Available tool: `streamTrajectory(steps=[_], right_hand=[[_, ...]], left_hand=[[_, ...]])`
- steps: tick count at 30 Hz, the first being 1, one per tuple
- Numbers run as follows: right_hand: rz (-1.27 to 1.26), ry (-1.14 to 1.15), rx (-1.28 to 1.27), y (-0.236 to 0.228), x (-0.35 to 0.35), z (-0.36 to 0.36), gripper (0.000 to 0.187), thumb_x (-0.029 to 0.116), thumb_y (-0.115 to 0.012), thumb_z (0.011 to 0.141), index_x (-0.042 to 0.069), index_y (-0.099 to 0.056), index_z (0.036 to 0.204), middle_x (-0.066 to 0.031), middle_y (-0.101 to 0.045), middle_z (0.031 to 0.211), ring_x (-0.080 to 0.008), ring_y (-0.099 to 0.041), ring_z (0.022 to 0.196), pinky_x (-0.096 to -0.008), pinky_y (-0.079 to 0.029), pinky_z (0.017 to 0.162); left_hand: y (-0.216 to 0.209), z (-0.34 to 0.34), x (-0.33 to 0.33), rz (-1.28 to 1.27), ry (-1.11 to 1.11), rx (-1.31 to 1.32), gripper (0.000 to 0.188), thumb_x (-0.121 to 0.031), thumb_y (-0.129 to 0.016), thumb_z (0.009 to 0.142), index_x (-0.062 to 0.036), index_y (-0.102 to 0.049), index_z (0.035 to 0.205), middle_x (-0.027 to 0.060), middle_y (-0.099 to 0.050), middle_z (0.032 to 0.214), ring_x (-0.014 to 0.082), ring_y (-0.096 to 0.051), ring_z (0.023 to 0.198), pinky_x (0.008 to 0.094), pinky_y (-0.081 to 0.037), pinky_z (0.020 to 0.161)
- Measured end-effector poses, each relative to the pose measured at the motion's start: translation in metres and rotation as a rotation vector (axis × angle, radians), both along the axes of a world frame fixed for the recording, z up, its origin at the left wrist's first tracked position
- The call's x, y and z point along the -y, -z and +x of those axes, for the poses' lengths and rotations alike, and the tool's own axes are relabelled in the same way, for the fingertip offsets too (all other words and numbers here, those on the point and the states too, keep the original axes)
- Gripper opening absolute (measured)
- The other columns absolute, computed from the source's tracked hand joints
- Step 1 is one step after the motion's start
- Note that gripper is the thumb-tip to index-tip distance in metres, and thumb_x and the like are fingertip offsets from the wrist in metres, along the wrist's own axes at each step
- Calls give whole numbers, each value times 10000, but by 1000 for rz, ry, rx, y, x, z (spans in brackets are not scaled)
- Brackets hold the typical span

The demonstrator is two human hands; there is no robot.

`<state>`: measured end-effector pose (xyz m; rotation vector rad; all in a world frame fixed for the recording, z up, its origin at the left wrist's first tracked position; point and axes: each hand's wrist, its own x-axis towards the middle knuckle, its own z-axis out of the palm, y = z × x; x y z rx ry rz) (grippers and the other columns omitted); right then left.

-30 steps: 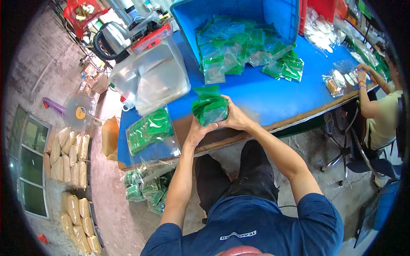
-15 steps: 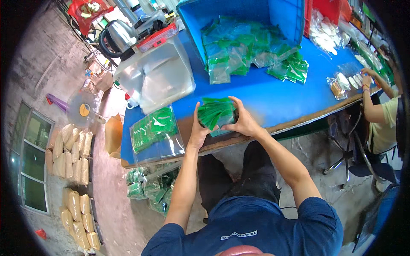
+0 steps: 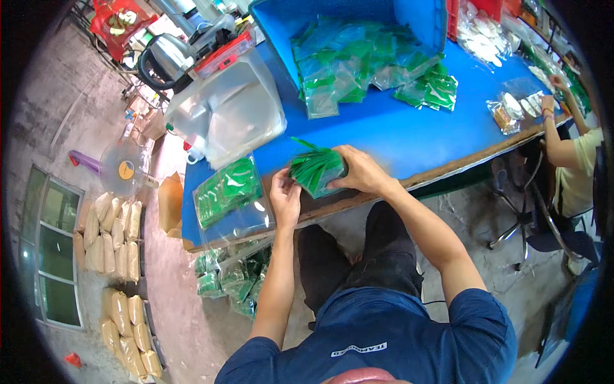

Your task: Stacking green plastic bags and placing the stack into a larger clear plastic bag.

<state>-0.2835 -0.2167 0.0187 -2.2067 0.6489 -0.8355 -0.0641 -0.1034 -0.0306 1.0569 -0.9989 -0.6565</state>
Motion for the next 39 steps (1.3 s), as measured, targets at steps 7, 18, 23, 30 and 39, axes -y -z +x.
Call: streamTrajectory(steps=[7,18,23,30,39], right_hand=[[65,-6,73,11,-1,2,712,293,-881,690,23,-570,1270,-181,-612,1194,-363,-587,1140,-416,-465,982],[460,-62,11,8,4,18,917,331,-895,666,46,-439,1409,-197,-509,1386,-343,-505,1289,-426,-408,1073],[229,-16,215,35,10,23,974,301,-882,676,46,-358,1456,-204,-555,1336,-347,-539,1257,-428,-428,1045],[346,-70,103,19,4,23,1045,300,-898,666,50,-305,1488,-233,-530,1354,-348,-519,1285,-414,-421,1068],[542,-56,370,22,6,34,748,184,-884,707,-9,-503,1321,-110,-630,1236,-208,-605,1112,-352,-470,1005]], left_hand=[[-78,-6,2,-122,-425,744,121,21,-661,905,14,-715,1013,108,-698,949,197,-659,864,297,-516,767],[-75,33,50,-267,-162,482,608,-368,-701,930,-95,-502,1436,112,-572,1391,265,-540,1291,389,-397,1084],[-20,33,87,251,281,-395,981,-823,-264,907,-82,-319,1547,121,-458,1488,277,-457,1353,412,-332,1140],[-24,0,70,180,317,-442,932,-801,-266,919,-74,-414,1483,92,-575,1330,240,-552,1239,424,-434,1072],[-3,-27,29,23,49,-486,912,-662,-390,982,10,-158,1553,167,-419,1511,265,-396,1393,398,-236,1199]])
